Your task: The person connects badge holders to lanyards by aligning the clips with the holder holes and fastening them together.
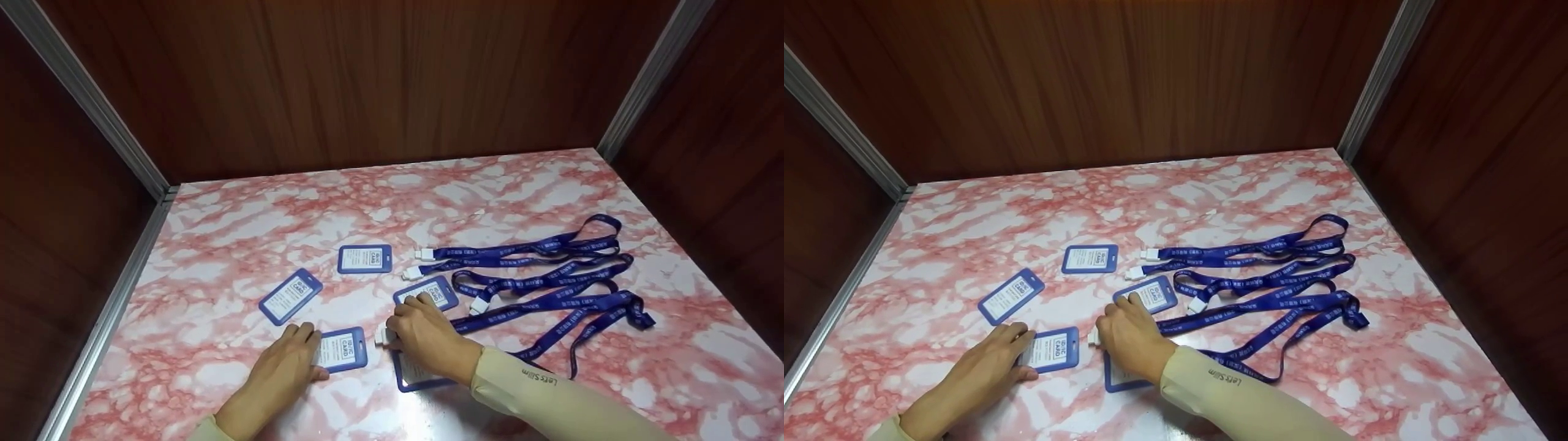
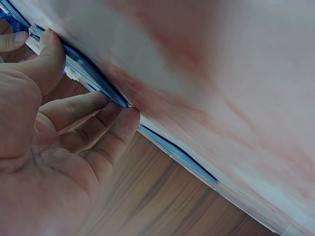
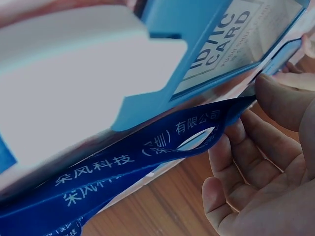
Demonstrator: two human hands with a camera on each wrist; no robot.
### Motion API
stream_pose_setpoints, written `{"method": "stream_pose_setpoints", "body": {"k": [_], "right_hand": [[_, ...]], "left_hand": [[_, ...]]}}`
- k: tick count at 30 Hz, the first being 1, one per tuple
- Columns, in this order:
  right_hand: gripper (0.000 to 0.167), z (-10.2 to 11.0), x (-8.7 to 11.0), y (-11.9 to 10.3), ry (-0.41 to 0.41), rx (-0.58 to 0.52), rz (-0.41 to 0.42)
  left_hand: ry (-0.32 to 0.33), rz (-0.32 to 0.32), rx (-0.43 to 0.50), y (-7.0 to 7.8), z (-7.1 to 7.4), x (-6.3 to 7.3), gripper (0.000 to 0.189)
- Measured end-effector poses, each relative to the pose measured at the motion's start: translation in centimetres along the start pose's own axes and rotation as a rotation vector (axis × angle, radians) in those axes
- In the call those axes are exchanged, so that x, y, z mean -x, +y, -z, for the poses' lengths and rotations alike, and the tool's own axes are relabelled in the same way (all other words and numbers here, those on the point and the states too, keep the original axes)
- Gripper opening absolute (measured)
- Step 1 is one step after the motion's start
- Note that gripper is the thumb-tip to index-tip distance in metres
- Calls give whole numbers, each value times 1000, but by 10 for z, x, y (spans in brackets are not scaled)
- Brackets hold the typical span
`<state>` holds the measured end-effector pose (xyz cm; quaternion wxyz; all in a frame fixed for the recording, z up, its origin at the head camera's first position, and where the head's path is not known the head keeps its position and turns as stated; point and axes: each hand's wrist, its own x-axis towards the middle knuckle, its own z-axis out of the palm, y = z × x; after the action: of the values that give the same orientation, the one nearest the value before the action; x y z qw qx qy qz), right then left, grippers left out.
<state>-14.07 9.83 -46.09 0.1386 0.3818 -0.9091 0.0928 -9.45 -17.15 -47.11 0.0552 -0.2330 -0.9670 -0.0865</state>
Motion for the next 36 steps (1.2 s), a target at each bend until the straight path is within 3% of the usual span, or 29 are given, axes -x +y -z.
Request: {"method": "stream_pose_setpoints", "body": {"k": [15,36], "right_hand": [[9,-3,-5,-2,-46,5,11],[8,-8,-7,-7,-30,48,62]], "left_hand": [[-54,31,29,1,2,0,69],[-39,13,14,1,2,0,70]]}}
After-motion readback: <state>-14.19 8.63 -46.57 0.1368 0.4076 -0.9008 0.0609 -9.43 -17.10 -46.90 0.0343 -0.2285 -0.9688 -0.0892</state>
